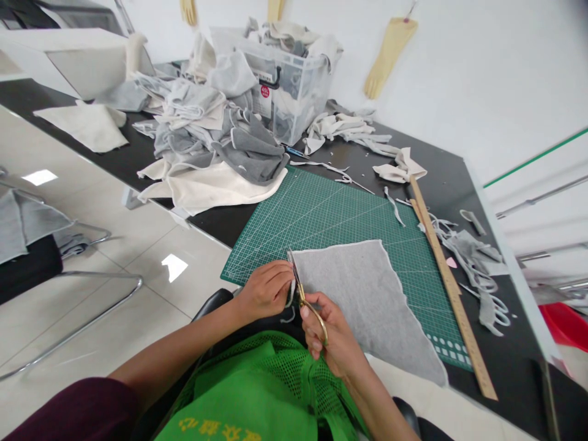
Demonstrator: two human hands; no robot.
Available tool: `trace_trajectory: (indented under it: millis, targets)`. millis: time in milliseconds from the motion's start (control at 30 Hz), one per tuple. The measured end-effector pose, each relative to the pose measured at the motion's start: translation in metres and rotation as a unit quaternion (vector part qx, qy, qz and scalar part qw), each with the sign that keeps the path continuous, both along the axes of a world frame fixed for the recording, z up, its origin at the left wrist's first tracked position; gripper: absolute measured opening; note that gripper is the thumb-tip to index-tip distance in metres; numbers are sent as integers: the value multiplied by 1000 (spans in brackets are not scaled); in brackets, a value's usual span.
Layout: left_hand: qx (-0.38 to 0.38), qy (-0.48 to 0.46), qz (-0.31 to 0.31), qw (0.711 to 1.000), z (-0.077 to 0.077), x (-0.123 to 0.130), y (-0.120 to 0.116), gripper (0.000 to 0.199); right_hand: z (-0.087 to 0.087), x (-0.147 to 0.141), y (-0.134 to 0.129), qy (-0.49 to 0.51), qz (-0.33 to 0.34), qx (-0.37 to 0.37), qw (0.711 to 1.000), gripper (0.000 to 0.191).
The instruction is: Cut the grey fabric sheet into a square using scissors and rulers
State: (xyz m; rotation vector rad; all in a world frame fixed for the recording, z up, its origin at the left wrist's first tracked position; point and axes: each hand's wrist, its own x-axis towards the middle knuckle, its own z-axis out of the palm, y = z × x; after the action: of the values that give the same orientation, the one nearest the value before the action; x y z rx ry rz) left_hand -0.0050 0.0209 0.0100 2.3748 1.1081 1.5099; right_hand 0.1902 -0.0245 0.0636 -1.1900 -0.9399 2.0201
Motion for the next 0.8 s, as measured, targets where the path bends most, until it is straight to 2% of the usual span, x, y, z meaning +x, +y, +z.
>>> trace_trajectory:
  millis: [567, 800]
  targets:
    - [-24, -32, -5, 999, 1, -3, -3, 25, 0, -1, 5, -4, 7, 1, 1000, 49]
    - [-31, -48, -3, 998, 1, -2, -3, 25, 5, -6, 10, -2, 0, -15, 1000, 53]
